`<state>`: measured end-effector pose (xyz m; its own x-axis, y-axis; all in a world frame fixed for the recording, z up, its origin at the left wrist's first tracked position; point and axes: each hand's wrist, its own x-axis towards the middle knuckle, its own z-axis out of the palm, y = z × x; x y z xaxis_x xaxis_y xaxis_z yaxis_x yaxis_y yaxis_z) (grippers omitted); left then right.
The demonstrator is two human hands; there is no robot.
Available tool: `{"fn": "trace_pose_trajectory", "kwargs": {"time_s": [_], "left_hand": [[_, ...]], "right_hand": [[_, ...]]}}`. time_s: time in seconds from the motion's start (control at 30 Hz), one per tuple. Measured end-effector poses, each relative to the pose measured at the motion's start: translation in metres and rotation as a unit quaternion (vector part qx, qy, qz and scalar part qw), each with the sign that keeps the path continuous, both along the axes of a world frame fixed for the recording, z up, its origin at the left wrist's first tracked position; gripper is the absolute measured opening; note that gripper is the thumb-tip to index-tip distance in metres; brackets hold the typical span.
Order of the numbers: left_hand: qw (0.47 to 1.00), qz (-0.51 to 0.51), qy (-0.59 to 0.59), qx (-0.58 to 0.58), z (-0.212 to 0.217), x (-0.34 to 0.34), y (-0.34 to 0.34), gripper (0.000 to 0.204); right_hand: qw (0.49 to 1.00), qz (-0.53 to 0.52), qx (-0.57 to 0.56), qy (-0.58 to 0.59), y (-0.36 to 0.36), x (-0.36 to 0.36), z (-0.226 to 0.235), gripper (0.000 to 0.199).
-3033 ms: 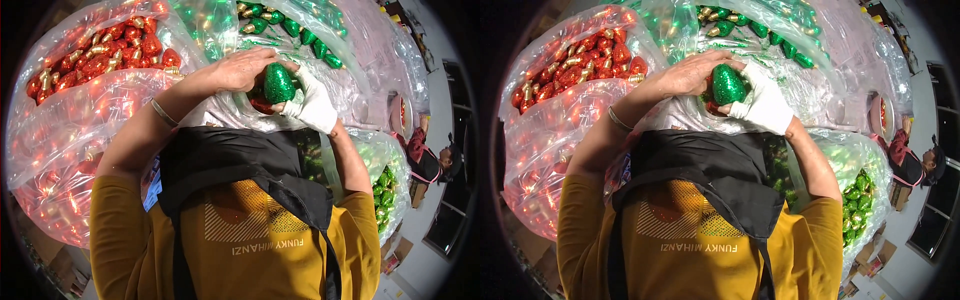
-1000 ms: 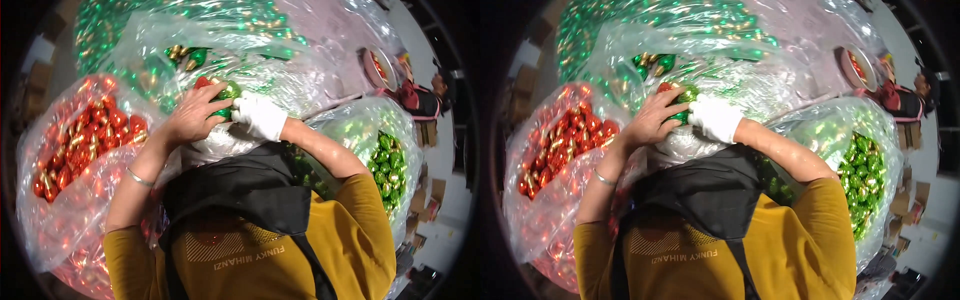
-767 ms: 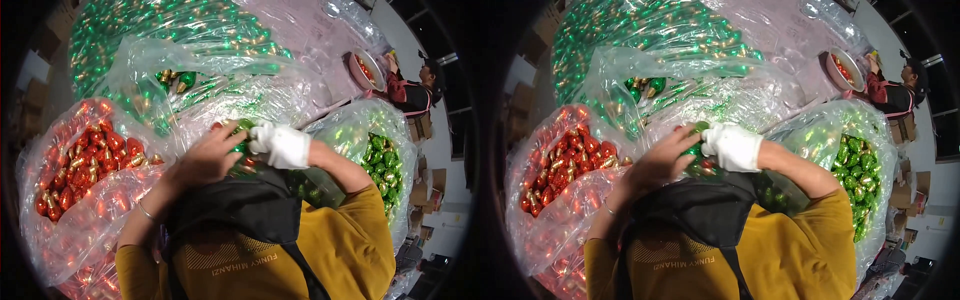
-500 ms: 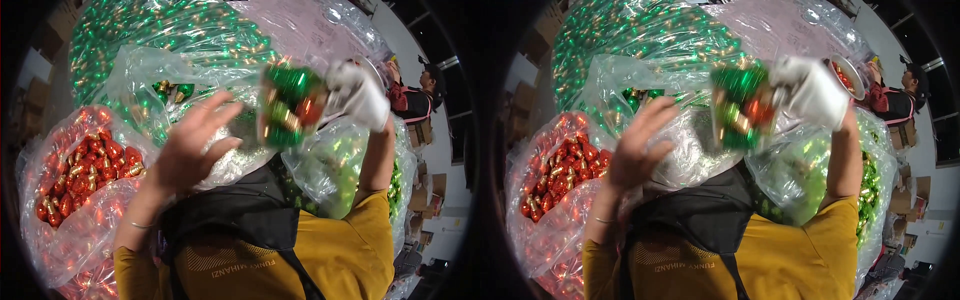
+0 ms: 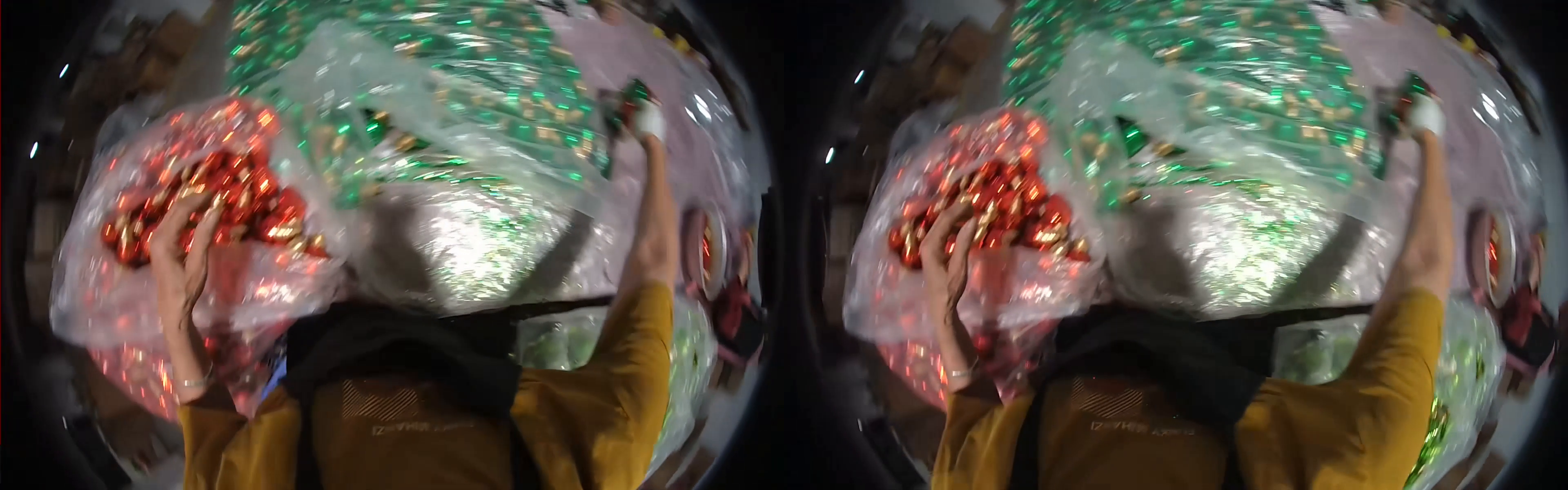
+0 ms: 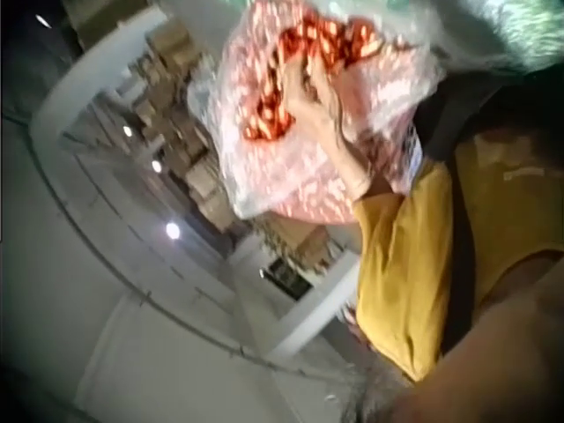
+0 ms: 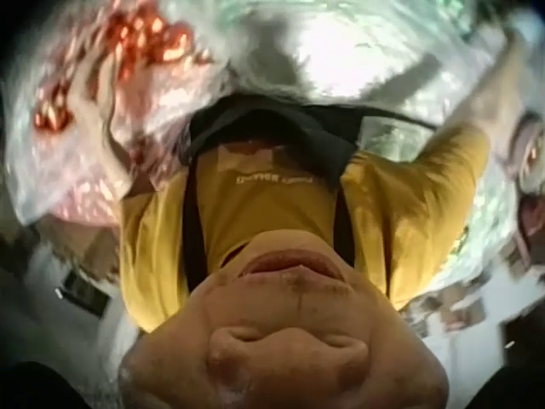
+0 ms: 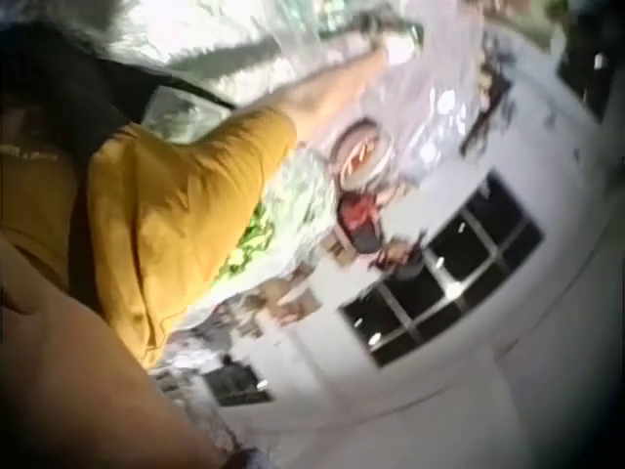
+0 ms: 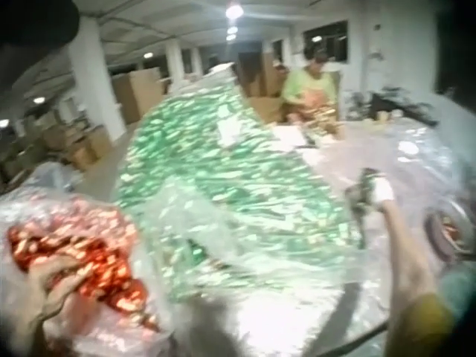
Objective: Sorting and placing small foil-wrapped items into plastic bags at a packaging station.
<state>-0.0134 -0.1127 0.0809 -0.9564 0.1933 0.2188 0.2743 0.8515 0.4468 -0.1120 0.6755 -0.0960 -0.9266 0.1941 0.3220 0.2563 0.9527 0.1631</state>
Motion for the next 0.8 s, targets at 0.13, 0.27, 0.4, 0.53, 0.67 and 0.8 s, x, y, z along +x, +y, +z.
{"fn": "trace_pose_trajectory", "kwargs": {"time_s": [0.13, 0.27, 0.4, 0.53, 0.67, 0.8], "left_hand": [[0.983, 0.155, -0.095, -0.033, 0.008, 0.039, -0.027, 0.022], [0.991, 0.089, -0.062, -0.076, -0.014, 0.053, -0.06, 0.025], [0.927, 0.024, 0.167, -0.334, -0.034, 0.035, -0.041, 0.04], [0.956, -0.05, 0.08, -0.279, -0.044, 0.041, -0.043, 0.036], [0.957, -0.063, -0.057, -0.279, -0.041, 0.07, -0.039, 0.022], [0.964, -0.195, -0.04, -0.175, -0.048, 0.105, -0.051, 0.012]], "right_hand": [[0.996, -0.04, -0.082, -0.003, -0.012, 0.017, 0.043, 0.034], [0.95, -0.225, -0.019, -0.214, 0.094, 0.088, 0.01, 0.058], [0.963, -0.186, -0.03, -0.194, 0.05, 0.115, -0.041, 0.047], [0.98, -0.155, -0.012, -0.123, -0.025, 0.137, 0.04, 0.037], [0.99, -0.064, -0.12, 0.018, -0.205, 0.182, 0.16, 0.013], [0.937, 0.134, -0.322, 0.024, -0.336, 0.226, 0.19, 0.005]]}}
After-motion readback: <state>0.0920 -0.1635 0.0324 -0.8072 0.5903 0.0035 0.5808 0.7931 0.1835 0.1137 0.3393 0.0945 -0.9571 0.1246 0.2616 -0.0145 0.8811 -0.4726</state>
